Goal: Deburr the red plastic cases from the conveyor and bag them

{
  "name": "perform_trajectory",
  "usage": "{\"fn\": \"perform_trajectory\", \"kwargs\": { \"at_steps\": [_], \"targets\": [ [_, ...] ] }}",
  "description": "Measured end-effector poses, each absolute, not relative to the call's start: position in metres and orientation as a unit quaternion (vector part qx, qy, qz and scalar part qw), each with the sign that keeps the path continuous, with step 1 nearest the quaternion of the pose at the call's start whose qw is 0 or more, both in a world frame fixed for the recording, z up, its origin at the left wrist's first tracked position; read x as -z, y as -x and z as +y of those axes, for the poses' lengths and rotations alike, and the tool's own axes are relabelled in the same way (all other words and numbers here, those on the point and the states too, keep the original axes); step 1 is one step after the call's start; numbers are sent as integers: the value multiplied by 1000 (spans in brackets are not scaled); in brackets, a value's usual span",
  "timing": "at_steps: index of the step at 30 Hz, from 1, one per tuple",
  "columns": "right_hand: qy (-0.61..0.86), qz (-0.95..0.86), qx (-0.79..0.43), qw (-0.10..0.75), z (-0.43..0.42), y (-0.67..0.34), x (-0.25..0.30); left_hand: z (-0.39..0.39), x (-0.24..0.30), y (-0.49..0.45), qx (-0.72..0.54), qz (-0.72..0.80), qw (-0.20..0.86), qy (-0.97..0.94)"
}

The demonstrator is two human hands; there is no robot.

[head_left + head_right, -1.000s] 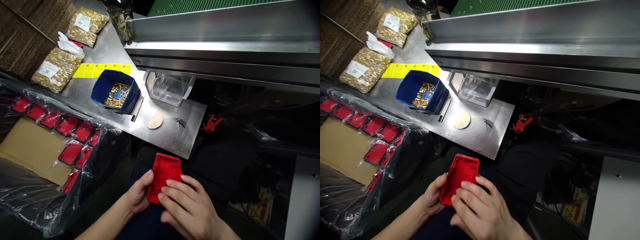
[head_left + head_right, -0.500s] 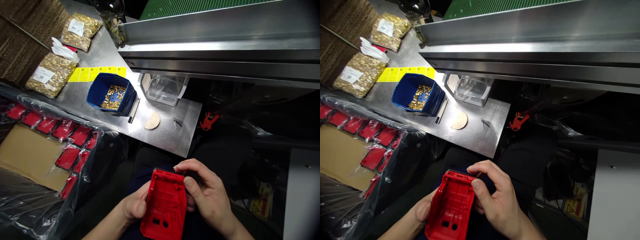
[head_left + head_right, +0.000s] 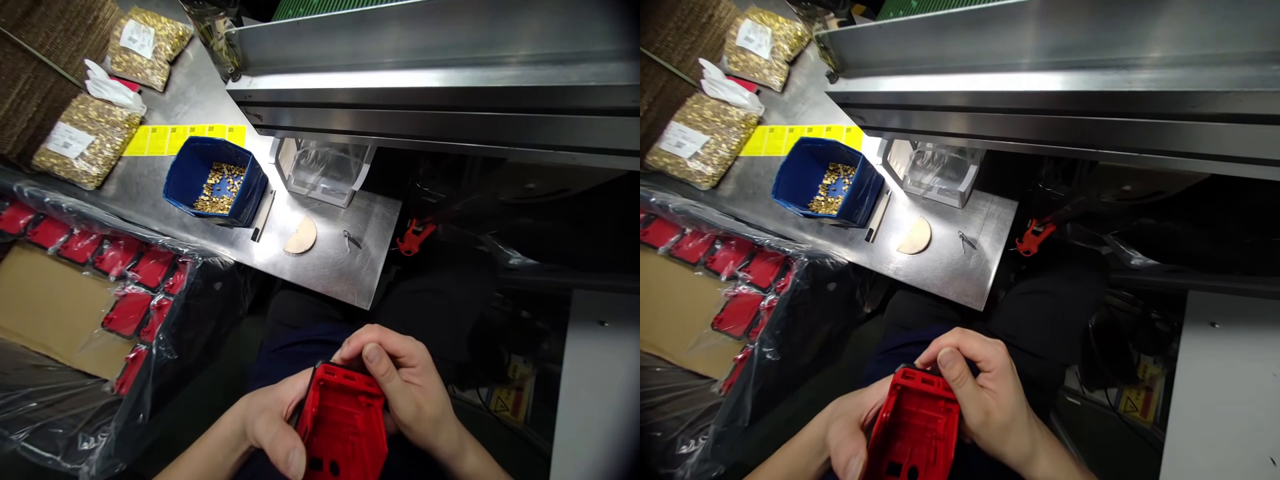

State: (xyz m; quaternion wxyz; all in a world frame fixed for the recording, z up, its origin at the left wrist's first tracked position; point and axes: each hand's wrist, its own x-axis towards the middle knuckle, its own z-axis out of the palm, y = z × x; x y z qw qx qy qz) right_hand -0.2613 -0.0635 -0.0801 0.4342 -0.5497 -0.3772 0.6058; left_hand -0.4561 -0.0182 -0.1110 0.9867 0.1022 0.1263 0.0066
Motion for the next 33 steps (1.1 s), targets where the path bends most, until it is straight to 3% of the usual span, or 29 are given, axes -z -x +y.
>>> {"fn": "perform_trajectory", "kwargs": {
  "at_steps": [5, 8, 15, 20, 23, 26, 30, 33],
  "targets": [
    [660, -409, -463, 427, -78, 251, 92, -24, 118, 457, -12, 118, 990, -70],
    [685, -411, -438, 413, -78, 244, 96, -24, 118, 456, -1, 130, 988, -86],
    [553, -400, -628, 375, -51, 241, 83, -12, 102, 446, 19, 190, 961, -202],
    [493, -413, -709, 290, -27, 242, 87, -13, 101, 448, 45, 205, 949, -233],
    [593, -471, -601, 254, -23, 237, 96, -19, 105, 452, 12, 228, 951, -207],
    [683, -499, -458, 276, -33, 230, 97, -24, 111, 454, -40, 293, 942, -158],
    [565, -581, -529, 253, -57, 228, 84, -24, 119, 448, -125, 391, 910, -58],
    [524, -663, -499, 194, -69, 236, 79, -19, 124, 441, -142, 401, 905, 1]
  ]
}}
